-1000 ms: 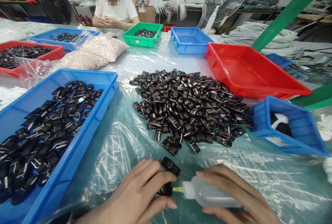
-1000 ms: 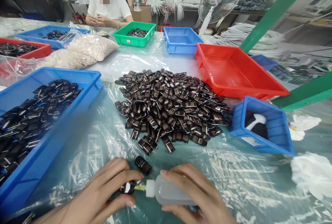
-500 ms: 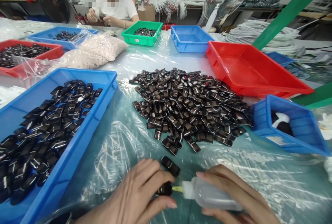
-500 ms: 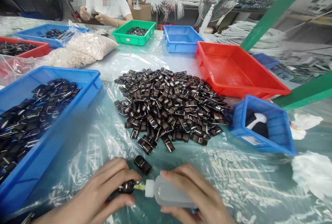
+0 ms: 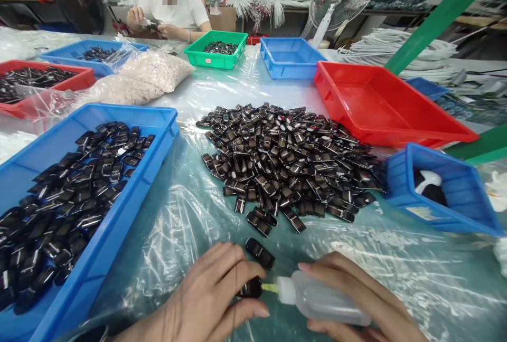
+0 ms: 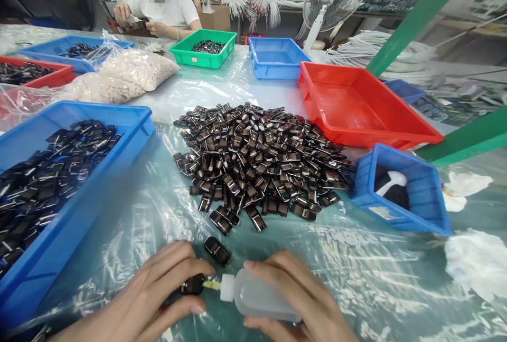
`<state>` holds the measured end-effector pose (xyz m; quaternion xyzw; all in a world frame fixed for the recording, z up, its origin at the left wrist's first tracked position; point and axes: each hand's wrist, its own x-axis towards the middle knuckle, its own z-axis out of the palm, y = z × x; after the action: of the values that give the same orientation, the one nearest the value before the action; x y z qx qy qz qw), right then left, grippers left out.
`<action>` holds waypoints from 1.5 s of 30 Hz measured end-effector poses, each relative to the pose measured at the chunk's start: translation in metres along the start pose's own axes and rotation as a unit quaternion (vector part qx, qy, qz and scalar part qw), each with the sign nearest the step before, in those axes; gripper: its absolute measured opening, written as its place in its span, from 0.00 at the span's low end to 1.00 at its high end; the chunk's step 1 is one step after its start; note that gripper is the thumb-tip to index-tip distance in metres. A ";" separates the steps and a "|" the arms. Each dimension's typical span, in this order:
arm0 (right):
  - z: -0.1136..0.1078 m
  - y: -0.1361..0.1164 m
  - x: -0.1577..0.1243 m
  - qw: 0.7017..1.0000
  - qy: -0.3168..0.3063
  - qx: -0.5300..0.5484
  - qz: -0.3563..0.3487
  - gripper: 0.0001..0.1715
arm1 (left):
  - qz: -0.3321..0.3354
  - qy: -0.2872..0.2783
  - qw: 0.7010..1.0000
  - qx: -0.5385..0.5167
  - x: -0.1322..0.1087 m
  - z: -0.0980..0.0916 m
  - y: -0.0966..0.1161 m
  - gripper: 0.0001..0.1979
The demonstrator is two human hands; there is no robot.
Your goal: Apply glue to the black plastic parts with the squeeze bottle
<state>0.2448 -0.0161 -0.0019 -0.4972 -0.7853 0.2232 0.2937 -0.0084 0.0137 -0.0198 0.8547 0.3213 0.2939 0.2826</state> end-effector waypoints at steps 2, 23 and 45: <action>-0.001 0.000 0.000 1.000 -0.008 0.011 0.002 0.23 | 0.007 0.005 1.000 0.000 -0.001 0.003 -0.002 0.16; 0.009 0.008 -0.005 0.998 0.044 0.034 0.013 0.27 | -0.078 -0.071 0.994 -0.037 0.001 -0.012 0.009 0.11; 0.001 0.010 -0.003 0.996 -0.031 0.059 0.055 0.29 | -0.074 -0.041 0.994 -0.064 -0.001 -0.009 0.002 0.14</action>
<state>0.2516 -0.0149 -0.0101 -0.5138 -0.7511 0.3005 0.2857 -0.0141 0.0147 -0.0128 0.8199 0.3523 0.2571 0.3709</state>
